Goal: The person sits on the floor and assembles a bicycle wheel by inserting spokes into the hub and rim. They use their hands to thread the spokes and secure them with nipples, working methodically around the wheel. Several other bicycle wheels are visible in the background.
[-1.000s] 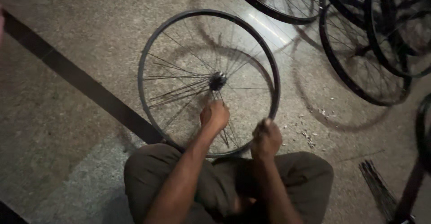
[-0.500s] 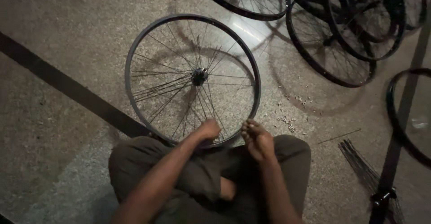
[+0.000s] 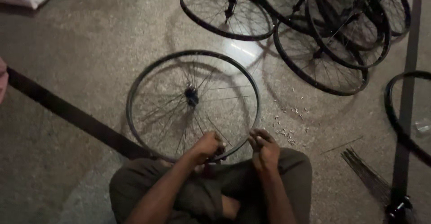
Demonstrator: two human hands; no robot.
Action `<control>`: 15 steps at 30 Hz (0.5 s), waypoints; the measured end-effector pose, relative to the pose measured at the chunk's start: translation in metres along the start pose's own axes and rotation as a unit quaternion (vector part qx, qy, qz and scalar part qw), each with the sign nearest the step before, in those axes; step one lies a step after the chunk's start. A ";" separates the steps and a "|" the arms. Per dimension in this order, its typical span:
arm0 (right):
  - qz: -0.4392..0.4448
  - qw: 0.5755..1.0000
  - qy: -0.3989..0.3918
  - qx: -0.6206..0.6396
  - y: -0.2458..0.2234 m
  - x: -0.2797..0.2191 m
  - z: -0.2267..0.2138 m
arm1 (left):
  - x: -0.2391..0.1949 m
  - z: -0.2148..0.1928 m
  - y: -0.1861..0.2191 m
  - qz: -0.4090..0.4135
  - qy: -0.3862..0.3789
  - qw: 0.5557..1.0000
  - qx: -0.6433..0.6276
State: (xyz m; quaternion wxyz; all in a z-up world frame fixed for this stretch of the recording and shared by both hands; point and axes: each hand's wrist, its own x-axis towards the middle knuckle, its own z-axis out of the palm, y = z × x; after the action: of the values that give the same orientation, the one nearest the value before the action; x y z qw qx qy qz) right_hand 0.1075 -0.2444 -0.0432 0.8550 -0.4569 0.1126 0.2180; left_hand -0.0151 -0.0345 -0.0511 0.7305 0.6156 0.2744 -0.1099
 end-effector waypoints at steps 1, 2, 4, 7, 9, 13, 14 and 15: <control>-0.013 1.000 0.006 -0.002 -0.002 -0.001 0.002 | -0.012 -0.002 0.014 -0.015 -0.020 0.998 -0.055; -0.027 1.000 0.013 -0.003 -0.004 -0.003 0.006 | -0.021 -0.005 0.027 -0.031 -0.039 0.993 -0.110; -0.041 0.999 -0.010 -0.003 -0.010 -0.005 0.012 | -0.035 -0.007 0.048 -0.011 -0.047 0.986 -0.161; -0.039 0.999 -0.015 -0.023 -0.010 -0.010 0.022 | -0.041 -0.012 0.069 0.021 -0.063 0.978 -0.197; -0.025 0.999 -0.036 -0.032 -0.006 -0.015 0.027 | -0.041 -0.013 0.076 0.036 -0.060 0.978 -0.198; -0.029 0.995 -0.075 -0.054 0.008 -0.025 0.030 | -0.038 -0.016 0.083 0.008 -0.007 0.976 -0.216; -0.041 0.995 -0.071 -0.065 0.011 -0.027 0.030 | -0.036 -0.016 0.084 -0.011 0.010 0.974 -0.227; -0.057 0.990 -0.064 -0.112 0.014 -0.028 0.030 | -0.035 -0.016 0.083 -0.005 0.007 0.974 -0.228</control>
State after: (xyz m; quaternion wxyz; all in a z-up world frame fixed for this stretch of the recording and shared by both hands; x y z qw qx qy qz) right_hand 0.0758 -0.2200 -0.0255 0.8148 -0.5409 0.0063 0.2086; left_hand -0.0066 -0.0069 0.0359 0.8490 0.4325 0.3005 -0.0433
